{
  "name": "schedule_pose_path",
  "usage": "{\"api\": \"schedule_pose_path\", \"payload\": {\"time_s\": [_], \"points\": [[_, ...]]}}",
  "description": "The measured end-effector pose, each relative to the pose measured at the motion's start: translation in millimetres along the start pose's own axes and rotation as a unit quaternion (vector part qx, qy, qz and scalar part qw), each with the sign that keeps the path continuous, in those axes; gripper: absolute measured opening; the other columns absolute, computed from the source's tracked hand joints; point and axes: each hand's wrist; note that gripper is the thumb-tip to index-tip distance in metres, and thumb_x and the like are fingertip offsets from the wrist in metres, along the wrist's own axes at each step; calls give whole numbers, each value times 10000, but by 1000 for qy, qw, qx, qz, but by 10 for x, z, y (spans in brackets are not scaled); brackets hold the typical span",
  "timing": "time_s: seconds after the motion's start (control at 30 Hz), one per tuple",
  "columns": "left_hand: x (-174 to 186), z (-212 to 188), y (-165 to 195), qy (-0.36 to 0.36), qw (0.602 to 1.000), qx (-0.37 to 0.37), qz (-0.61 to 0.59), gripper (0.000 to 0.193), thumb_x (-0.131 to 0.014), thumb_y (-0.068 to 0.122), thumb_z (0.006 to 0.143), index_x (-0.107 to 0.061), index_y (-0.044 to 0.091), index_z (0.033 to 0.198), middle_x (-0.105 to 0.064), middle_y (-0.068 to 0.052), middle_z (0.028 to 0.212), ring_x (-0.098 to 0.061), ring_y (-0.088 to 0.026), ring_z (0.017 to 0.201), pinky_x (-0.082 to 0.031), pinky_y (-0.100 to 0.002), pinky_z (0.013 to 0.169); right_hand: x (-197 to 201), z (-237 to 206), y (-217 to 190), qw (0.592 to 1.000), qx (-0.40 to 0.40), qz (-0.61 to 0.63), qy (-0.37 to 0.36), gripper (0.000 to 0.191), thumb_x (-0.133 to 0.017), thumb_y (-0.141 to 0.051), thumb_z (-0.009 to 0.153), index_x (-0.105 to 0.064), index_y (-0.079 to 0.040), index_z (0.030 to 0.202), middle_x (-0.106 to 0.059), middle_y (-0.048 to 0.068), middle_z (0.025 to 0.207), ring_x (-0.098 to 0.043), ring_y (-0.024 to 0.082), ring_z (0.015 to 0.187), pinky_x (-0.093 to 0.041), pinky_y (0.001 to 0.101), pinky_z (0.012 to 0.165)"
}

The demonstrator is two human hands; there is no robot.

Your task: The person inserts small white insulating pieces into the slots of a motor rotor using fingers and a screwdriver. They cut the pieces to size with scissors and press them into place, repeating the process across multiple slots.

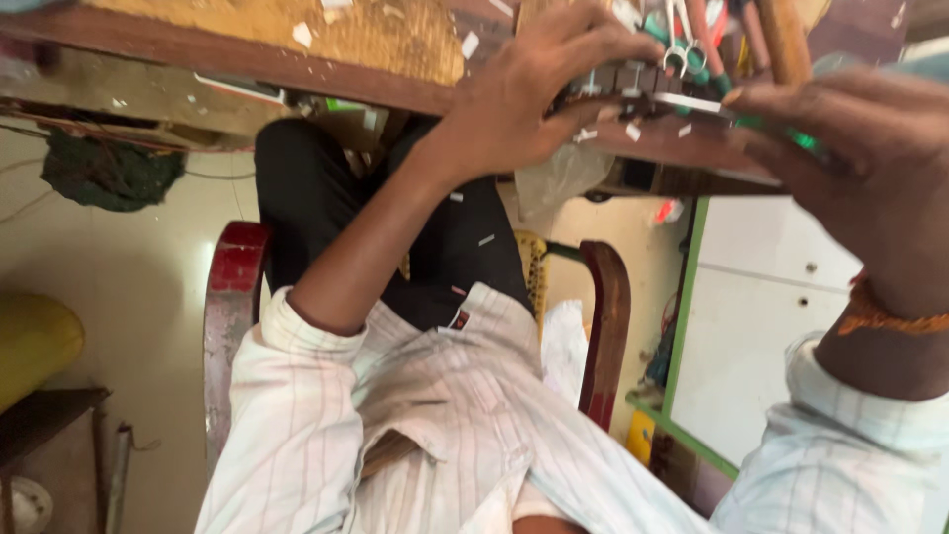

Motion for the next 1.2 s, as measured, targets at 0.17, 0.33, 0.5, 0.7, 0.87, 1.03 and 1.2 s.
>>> {"api": "schedule_pose_path", "payload": {"time_s": [0.17,0.33,0.5,0.7,0.87,1.03,1.2], "points": [[1,-48,12,4,1000,-12,-3,534,-808,26,933,-563,168,1386,-606,-43,1281,-586,-281,1262,-497,-421,1038,18,24,21,998,6,-63,-23,222,-833,-3,940,-761,54,1142,-708,174,871,-635,209,631,-492,319,560],[40,-37,56,6,1000,-2,-7,553,-817,37,915,-560,161,1388,-602,-48,1307,-594,-289,1273,-508,-433,1055,75,156,-114,995,28,-90,-27,214,-833,-47,948,-772,36,1135,-691,155,830,-629,215,615,-491,326,549],[53,-10,110,9,1000,16,9,543,-843,110,936,-580,175,1407,-609,-32,1282,-617,-270,1235,-530,-416,1034,87,237,-67,981,84,-174,-31,203,-839,-136,902,-810,-23,1068,-684,116,737,-648,228,593,-497,343,544],[-107,71,178,73,995,49,37,491,-917,258,883,-622,172,1266,-617,-29,1192,-661,-259,1111,-558,-407,902,-42,314,436,982,55,-129,-126,253,-761,-221,928,-760,-85,1140,-733,75,879,-675,174,627,-523,307,572],[-165,86,231,73,992,85,54,435,-877,196,889,-609,127,1225,-604,-52,1179,-648,-282,1129,-550,-415,910,-153,311,726,980,29,-84,-178,312,-716,-205,914,-722,-88,1203,-738,41,934,-693,136,682,-537,267,596],[-177,82,243,92,991,88,41,422,-859,152,907,-606,109,1242,-601,-45,1174,-640,-281,1139,-545,-418,944,23,218,439,971,71,-193,-119,276,-789,-241,896,-793,-94,1130,-726,44,814,-686,159,663,-535,293,583],[-232,49,210,109,989,91,41,420,-858,180,903,-625,131,1249,-622,-27,1171,-646,-252,1142,-562,-397,951,122,68,26,972,115,-205,-6,174,-791,-223,962,-789,-102,1087,-707,24,864,-621,165,603,-483,307,544]]}}
Point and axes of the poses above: each hand's wrist, its own z-axis towards the middle knuckle, its own x-axis out of the back of the hand, y = z × x
